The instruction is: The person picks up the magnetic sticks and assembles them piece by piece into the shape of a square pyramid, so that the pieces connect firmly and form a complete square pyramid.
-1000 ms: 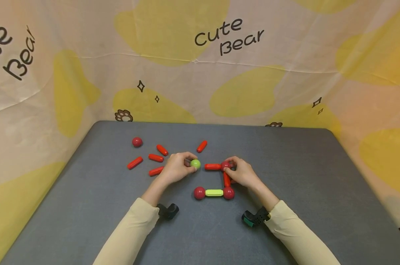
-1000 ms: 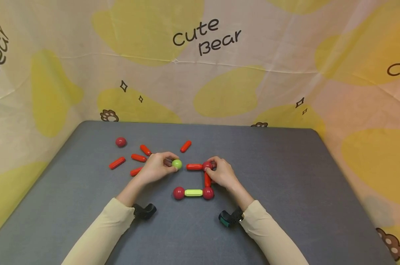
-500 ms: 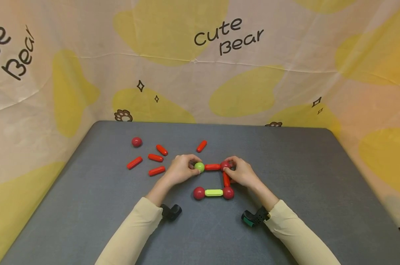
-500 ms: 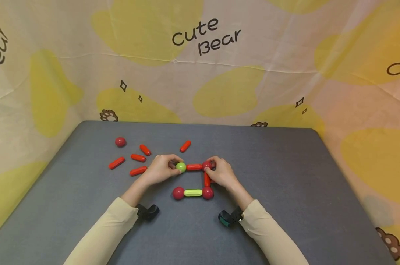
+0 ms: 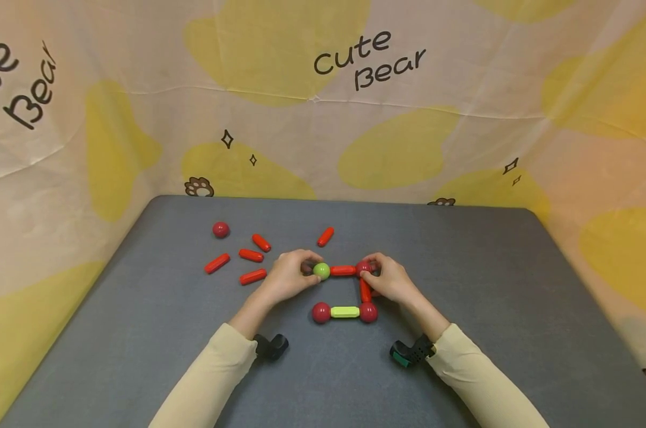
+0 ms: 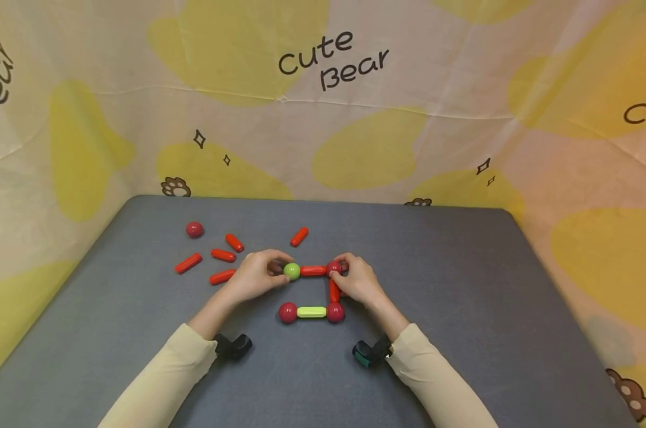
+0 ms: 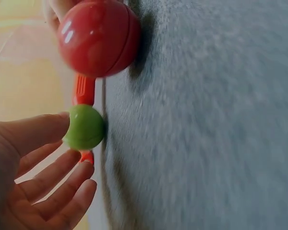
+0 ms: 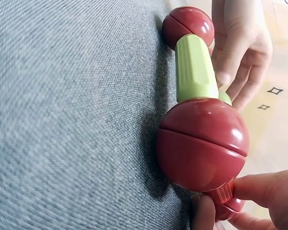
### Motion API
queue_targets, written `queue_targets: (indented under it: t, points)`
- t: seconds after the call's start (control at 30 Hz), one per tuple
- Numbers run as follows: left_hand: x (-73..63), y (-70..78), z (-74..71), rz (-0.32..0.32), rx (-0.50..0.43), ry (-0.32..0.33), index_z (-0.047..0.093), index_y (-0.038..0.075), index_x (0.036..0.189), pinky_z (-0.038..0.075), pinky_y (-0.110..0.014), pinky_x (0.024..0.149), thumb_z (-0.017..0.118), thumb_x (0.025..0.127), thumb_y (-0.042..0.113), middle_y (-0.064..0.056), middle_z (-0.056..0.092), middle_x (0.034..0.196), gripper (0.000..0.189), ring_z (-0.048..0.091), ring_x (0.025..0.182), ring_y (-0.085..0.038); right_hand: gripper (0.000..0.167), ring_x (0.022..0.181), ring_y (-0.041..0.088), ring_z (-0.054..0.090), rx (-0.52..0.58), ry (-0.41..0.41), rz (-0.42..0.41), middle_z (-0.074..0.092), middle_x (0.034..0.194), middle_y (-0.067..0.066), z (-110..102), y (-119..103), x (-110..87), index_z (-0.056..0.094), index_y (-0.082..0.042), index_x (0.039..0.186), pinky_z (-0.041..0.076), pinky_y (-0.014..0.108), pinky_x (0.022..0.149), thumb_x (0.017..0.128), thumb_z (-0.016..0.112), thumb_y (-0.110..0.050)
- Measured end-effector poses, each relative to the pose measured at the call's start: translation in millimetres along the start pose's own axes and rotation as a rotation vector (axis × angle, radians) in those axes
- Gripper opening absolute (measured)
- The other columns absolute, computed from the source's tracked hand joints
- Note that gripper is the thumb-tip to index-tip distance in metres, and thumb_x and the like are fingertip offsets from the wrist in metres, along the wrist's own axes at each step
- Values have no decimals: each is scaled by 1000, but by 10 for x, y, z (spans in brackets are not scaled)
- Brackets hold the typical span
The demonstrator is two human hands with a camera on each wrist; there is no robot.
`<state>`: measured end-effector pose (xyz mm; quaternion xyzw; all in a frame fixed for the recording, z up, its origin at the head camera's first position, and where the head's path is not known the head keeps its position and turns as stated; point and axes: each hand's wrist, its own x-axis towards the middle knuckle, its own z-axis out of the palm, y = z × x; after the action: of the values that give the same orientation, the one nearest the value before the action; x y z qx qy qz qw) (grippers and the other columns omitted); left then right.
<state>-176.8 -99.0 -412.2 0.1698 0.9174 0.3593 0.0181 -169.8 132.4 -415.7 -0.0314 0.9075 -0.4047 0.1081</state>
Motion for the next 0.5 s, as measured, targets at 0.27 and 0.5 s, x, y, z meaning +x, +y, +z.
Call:
queue_targets:
  t: [0.27, 0.5]
  points:
    - [-198, -62, -325, 7, -21, 60, 67, 10, 107, 52, -35, 76, 73, 77, 14, -6, 65, 105, 31, 64, 89, -20, 33, 59, 14, 55, -7, 5, 1, 58, 102, 14, 3, -1, 6, 54, -4, 117, 49, 26, 52, 87, 62, -15]
    - [-355, -274, -534, -2, -64, 195, 69, 9, 101, 53, -37, 74, 74, 76, 11, -7, 67, 100, 26, 66, 85, -21, 33, 57, 14, 55, -8, 6, 2, 58, 101, 15, 2, 5, 3, 54, -4, 117, 49, 26, 51, 87, 62, -15]
